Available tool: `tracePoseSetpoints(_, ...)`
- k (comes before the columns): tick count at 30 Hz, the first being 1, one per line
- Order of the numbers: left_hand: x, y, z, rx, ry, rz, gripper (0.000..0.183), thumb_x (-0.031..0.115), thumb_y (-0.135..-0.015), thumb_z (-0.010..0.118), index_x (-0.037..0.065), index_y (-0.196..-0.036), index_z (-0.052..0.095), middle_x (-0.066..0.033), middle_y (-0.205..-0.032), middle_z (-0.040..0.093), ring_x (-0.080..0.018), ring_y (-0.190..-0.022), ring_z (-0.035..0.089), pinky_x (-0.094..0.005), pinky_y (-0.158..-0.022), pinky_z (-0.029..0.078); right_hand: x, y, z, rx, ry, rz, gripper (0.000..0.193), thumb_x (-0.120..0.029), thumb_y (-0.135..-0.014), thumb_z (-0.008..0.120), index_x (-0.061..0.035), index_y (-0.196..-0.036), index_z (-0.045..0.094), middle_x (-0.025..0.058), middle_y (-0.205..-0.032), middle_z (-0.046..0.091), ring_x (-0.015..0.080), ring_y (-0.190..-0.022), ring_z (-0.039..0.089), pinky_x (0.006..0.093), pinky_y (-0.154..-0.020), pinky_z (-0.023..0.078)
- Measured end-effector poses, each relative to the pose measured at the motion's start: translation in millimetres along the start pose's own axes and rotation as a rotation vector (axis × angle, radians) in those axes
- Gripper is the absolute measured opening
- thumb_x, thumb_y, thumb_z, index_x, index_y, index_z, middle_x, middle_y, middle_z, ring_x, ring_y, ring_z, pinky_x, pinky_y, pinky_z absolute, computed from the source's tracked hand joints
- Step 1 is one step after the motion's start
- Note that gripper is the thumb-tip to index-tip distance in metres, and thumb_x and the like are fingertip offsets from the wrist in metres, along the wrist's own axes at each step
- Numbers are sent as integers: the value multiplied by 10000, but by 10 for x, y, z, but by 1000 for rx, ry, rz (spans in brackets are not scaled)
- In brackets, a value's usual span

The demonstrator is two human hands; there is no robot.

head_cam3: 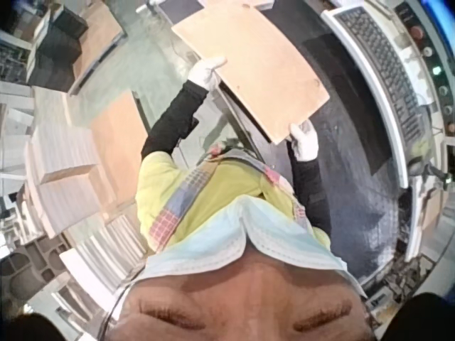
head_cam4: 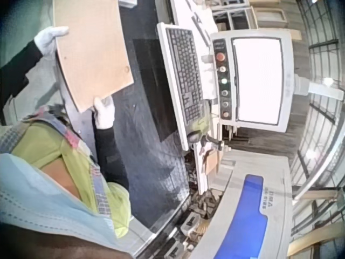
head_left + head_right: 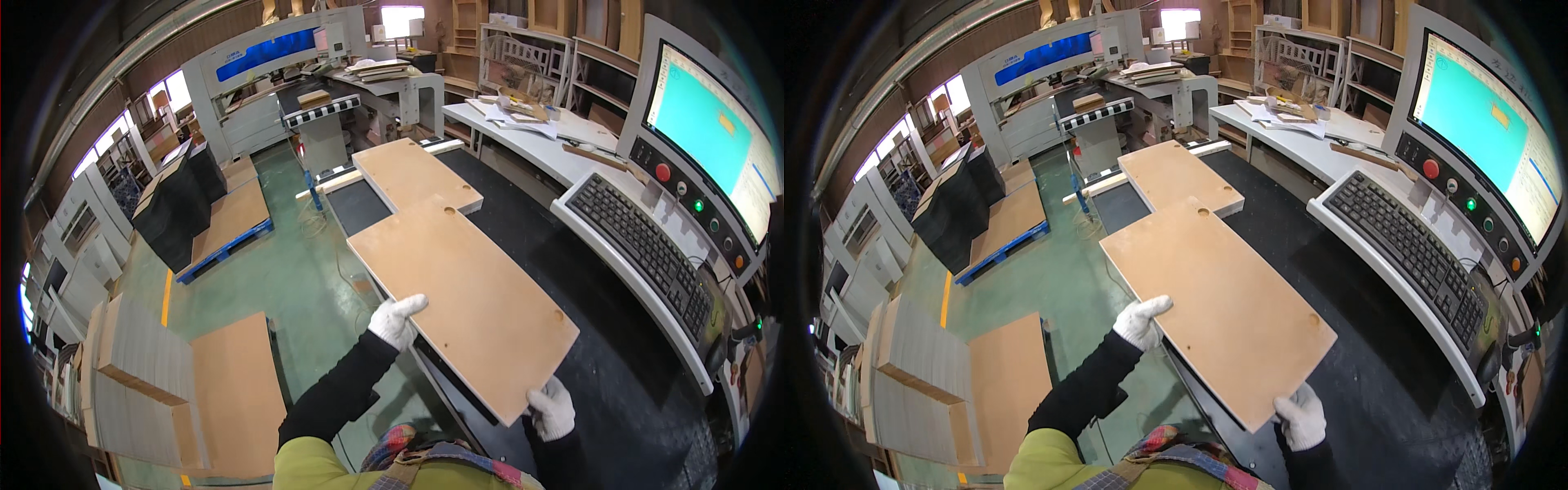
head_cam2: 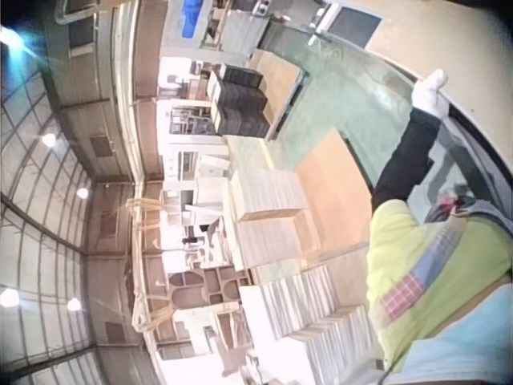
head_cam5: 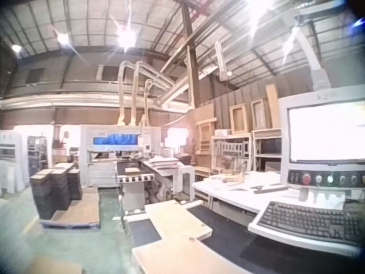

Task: Moving wood panels from a pallet to a processing machine and then onto another stack.

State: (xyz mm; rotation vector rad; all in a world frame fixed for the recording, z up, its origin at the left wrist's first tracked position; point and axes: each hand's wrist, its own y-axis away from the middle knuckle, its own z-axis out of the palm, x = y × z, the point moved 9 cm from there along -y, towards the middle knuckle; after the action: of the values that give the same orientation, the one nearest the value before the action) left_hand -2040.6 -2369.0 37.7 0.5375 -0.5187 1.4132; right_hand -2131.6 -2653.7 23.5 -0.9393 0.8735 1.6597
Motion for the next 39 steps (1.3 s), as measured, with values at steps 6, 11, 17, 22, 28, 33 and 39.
tracePoseSetpoints(6, 700, -1481, -494, -25, -90, 73, 360, 99, -856, 633, -14, -1183, 536, -143, -1082, 634, -285, -974, 630, -416, -904, 502, -53, -1532, 440, -54, 71, -98, 672, -303, -746, 751, 65, -1230, 466, 98, -1012, 649, 158, -758, 649, 263, -650, 527)
tracePoseSetpoints(11, 1435, -2595, -1366, 269, -844, -68, 522, 475, -818, 651, -9, -1014, 644, -104, -814, 671, -215, -696, 659, -340, -646, 557, 197, -2973, 866, 39, -19, -145, 610, -158, -787, 704, 104, -1257, 418, 139, -1087, 627, 203, -871, 651, 291, -696, 547)
tracePoseSetpoints(17, 2139, -3591, -2056, 348, -1444, -236, 750, 667, -856, 417, -46, -895, 645, -169, -743, 670, -259, -649, 676, -368, -602, 556, 256, -4047, 1301, 165, 442, 8, 353, -94, -822, 598, 54, -1132, 518, 63, -755, 598, 110, -537, 538, 242, -469, 440)
tracePoseSetpoints(22, 2381, -4332, -2310, 156, -2040, -205, 739, 574, -940, 232, -13, -1314, 478, -257, -1337, 467, -340, -1293, 415, -410, -1074, 302, 207, -4546, 1523, 191, 1155, 87, 440, -389, -928, 449, -12, -1085, 611, 193, -894, 668, 303, -768, 666, 412, -687, 532)
tracePoseSetpoints(28, 1395, -4363, -1359, -312, -1847, -132, 647, 517, -926, 340, -6, -1261, 522, -206, -1231, 529, -295, -1170, 475, -382, -1002, 354, 280, -4079, 1632, 202, 1106, 120, 511, -429, -905, 409, 12, -873, 665, 214, -861, 659, 335, -831, 641, 418, -743, 493)
tracePoseSetpoints(33, 295, -3116, -857, -607, -1464, -541, 572, 469, -914, 430, 0, -1217, 558, -163, -1142, 580, -257, -1067, 525, -358, -941, 396, 594, -2811, 1437, 277, 966, 24, 667, -466, -896, 549, 28, -1330, 437, 231, -1333, 485, 344, -1235, 476, 416, -1039, 371)
tracePoseSetpoints(39, -503, -910, -858, -845, -1107, -1486, 487, 411, -900, 539, 8, -1165, 601, -112, -1036, 641, -211, -944, 584, -330, -869, 448, 988, 211, 898, 1092, 501, -82, 427, -311, -885, 504, -50, -1220, 540, 192, -1151, 610, 354, -1057, 575, 424, -906, 457)
